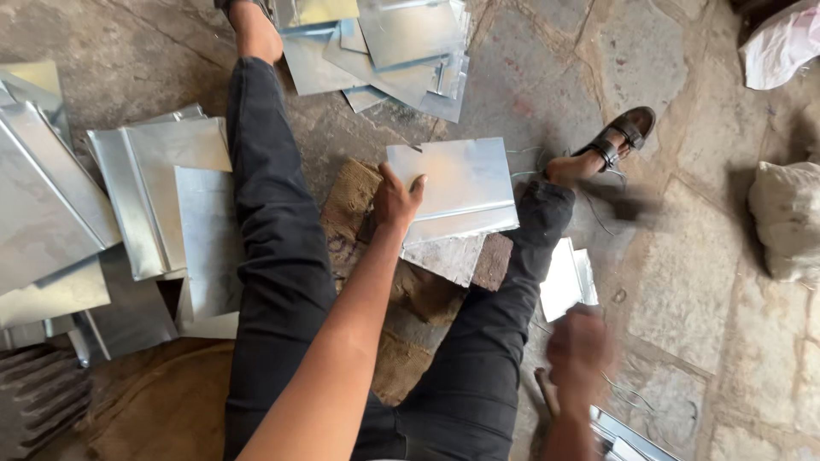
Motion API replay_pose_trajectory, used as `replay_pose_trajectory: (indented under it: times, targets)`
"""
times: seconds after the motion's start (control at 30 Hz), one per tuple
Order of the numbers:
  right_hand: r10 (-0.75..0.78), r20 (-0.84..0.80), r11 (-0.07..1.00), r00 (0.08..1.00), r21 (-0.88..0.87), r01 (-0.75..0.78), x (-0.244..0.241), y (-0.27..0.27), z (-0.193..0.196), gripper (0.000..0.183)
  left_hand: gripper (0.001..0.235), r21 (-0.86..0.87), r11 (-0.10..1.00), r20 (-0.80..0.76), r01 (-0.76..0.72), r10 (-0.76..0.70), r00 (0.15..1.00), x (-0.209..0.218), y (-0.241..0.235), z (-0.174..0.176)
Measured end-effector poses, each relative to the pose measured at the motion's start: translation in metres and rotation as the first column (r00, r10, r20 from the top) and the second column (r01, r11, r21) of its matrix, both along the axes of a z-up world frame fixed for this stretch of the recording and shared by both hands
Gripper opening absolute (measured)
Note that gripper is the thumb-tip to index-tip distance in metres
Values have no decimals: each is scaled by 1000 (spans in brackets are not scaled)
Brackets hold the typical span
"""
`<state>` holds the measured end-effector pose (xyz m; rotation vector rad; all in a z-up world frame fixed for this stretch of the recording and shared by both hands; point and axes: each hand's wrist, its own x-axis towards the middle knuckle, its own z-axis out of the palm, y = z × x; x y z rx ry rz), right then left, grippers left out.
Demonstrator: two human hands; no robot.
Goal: The person sits on the floor and uses a hammer to fold the edges of metal sheets over a stone block.
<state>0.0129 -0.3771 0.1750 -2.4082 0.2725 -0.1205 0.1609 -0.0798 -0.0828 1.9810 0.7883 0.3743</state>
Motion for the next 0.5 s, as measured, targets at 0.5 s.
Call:
replay_pose_trajectory:
  times: [0.5]
  targets:
    - [253, -241, 958, 937, -71, -277, -6, 3, -123, 38, 78, 21, 1000, 8, 0, -1, 1000, 11, 5, -11]
